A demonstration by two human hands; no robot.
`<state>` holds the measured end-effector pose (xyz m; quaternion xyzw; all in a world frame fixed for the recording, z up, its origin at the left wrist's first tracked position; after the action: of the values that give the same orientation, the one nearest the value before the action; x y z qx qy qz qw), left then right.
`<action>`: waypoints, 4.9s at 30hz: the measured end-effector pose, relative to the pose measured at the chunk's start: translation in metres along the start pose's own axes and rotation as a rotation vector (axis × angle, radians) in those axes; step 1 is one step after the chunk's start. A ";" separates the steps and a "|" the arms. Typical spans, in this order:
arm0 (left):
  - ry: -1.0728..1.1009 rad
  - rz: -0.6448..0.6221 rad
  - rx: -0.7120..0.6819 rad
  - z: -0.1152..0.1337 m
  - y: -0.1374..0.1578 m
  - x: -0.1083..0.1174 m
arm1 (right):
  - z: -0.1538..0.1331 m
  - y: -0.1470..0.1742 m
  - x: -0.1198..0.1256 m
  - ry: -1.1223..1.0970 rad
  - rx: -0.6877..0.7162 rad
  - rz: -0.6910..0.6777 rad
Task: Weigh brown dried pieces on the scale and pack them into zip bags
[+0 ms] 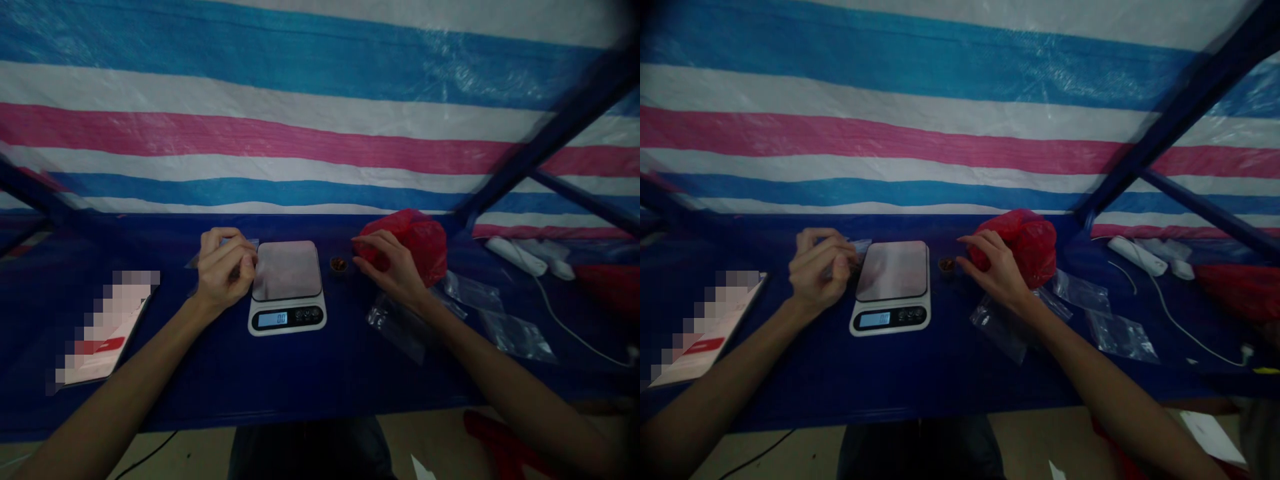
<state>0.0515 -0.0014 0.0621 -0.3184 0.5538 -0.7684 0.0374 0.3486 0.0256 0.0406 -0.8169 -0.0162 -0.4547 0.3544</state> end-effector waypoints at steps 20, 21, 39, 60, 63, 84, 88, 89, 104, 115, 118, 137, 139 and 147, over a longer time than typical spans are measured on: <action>-0.012 0.022 -0.059 0.006 -0.007 0.011 | -0.065 -0.047 -0.044 0.023 0.137 -0.175; -0.017 0.021 -0.051 0.004 -0.006 0.012 | -0.071 -0.050 -0.051 0.023 0.156 -0.194; 0.031 -0.035 -0.007 0.010 -0.002 -0.001 | 0.001 -0.009 -0.030 -0.032 -0.050 -0.063; 0.049 -0.036 0.088 -0.003 0.002 -0.001 | -0.010 -0.002 -0.021 -0.053 -0.066 -0.003; 0.042 -0.034 0.093 -0.004 0.002 0.000 | -0.009 -0.002 -0.012 -0.032 -0.058 0.050; 0.045 0.046 0.078 -0.020 -0.009 0.015 | 0.018 -0.009 0.013 -0.147 -0.161 0.116; 0.058 0.021 0.082 -0.020 -0.006 0.008 | 0.024 -0.010 0.013 -0.086 -0.158 0.100; 0.055 0.017 0.078 -0.019 -0.006 0.007 | 0.025 -0.010 0.014 -0.071 -0.157 0.103; 0.085 -0.090 0.104 -0.012 -0.006 -0.004 | 0.000 0.018 0.027 -0.014 0.164 -0.535; 0.251 -0.158 0.275 0.009 -0.020 -0.011 | -0.036 0.036 0.025 0.228 0.288 -0.337; 0.469 -0.472 0.300 0.050 -0.034 -0.035 | -0.078 0.015 0.040 0.214 0.363 -0.151; -0.044 -0.645 0.105 0.042 -0.035 -0.028 | -0.145 0.006 -0.015 0.199 0.624 0.051; -0.109 -0.596 0.116 0.030 -0.032 -0.027 | -0.133 0.001 -0.011 0.107 0.519 0.154; -0.155 -0.414 0.231 -0.011 -0.010 -0.027 | -0.068 -0.044 -0.057 -0.071 -0.028 -0.056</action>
<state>0.0702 0.0225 0.0571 -0.4766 0.3807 -0.7913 -0.0424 0.2502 0.0351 0.0453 -0.8367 -0.0450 -0.4354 0.3293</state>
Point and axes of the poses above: each hand's wrist, its own y-axis away from the middle knuckle, its own x-axis out of the back of the hand, z = x × y, the point moved 7 cm from there along -y, towards the middle knuckle, and after that the axes turned 12 degrees about y, right-handed, at the moved point
